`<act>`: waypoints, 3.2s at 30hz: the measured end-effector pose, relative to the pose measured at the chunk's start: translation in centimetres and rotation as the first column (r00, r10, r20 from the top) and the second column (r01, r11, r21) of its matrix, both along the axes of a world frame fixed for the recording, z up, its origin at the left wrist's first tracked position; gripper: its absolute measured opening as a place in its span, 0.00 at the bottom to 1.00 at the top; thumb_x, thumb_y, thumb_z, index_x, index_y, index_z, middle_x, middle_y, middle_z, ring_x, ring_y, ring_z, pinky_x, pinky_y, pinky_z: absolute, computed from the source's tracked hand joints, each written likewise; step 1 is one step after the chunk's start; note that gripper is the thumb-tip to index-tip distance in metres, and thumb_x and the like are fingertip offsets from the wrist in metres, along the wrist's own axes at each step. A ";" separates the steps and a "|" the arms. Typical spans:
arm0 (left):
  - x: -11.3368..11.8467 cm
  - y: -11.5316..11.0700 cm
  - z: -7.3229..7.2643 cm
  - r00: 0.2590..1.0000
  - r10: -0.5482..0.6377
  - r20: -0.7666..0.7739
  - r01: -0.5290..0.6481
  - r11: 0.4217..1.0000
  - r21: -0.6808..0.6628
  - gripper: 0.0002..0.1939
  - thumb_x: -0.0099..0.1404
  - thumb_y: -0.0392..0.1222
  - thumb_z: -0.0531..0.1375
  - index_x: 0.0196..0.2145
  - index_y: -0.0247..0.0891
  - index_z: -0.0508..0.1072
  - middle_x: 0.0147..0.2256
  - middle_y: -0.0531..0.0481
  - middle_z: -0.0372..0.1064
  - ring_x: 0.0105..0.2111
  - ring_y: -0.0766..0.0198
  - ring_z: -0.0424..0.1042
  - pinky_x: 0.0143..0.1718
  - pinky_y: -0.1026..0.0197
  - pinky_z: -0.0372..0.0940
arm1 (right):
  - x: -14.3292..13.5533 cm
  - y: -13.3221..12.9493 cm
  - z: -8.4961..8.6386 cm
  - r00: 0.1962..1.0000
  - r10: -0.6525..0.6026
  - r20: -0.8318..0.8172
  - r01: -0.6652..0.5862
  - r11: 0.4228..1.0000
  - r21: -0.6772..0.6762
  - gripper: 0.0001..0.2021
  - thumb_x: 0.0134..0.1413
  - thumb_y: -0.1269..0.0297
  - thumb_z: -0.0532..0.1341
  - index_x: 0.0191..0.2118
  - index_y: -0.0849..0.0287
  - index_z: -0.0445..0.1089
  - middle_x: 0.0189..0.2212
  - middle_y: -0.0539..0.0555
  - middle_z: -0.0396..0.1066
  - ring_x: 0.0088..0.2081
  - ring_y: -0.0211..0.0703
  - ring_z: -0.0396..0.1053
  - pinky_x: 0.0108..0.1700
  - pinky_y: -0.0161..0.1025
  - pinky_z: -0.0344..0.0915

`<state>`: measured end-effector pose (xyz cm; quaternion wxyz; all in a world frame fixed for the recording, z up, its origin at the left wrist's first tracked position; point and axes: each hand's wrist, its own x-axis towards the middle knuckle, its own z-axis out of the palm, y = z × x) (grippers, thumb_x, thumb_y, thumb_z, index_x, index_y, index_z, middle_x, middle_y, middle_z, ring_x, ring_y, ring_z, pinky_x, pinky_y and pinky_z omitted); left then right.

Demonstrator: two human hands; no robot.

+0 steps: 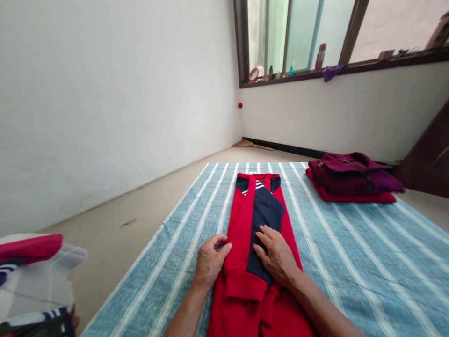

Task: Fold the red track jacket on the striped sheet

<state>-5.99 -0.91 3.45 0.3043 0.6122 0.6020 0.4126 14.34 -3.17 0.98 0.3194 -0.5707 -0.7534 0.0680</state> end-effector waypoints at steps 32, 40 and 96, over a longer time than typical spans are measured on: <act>0.0 0.1 0.0 1.000 0.001 -0.020 -0.001 1.000 0.006 0.11 0.50 0.46 0.61 0.31 0.38 0.75 0.32 0.48 0.77 0.35 0.57 0.75 0.39 0.58 0.69 | 0.0 0.0 0.1 1.000 0.004 -0.005 -0.004 1.000 -0.009 0.15 0.57 0.62 0.55 0.48 0.58 0.70 0.55 0.61 0.65 0.56 0.54 0.61 0.56 0.53 0.59; 0.1 0.0 0.1 1.000 0.002 -0.018 -0.001 1.000 0.031 0.10 0.50 0.45 0.61 0.30 0.38 0.75 0.31 0.48 0.77 0.34 0.57 0.75 0.38 0.58 0.69 | 0.1 0.0 -0.2 1.000 0.001 -0.011 -0.001 1.000 -0.003 0.14 0.57 0.62 0.56 0.48 0.57 0.70 0.54 0.59 0.65 0.56 0.53 0.61 0.56 0.52 0.59; 0.0 0.0 0.0 1.000 -0.006 -0.007 0.006 1.000 0.019 0.11 0.50 0.45 0.61 0.30 0.38 0.75 0.31 0.48 0.77 0.34 0.57 0.76 0.38 0.59 0.69 | 0.0 0.1 0.0 1.000 0.006 0.017 -0.005 1.000 -0.015 0.15 0.58 0.62 0.54 0.48 0.58 0.70 0.54 0.60 0.65 0.56 0.54 0.61 0.56 0.53 0.59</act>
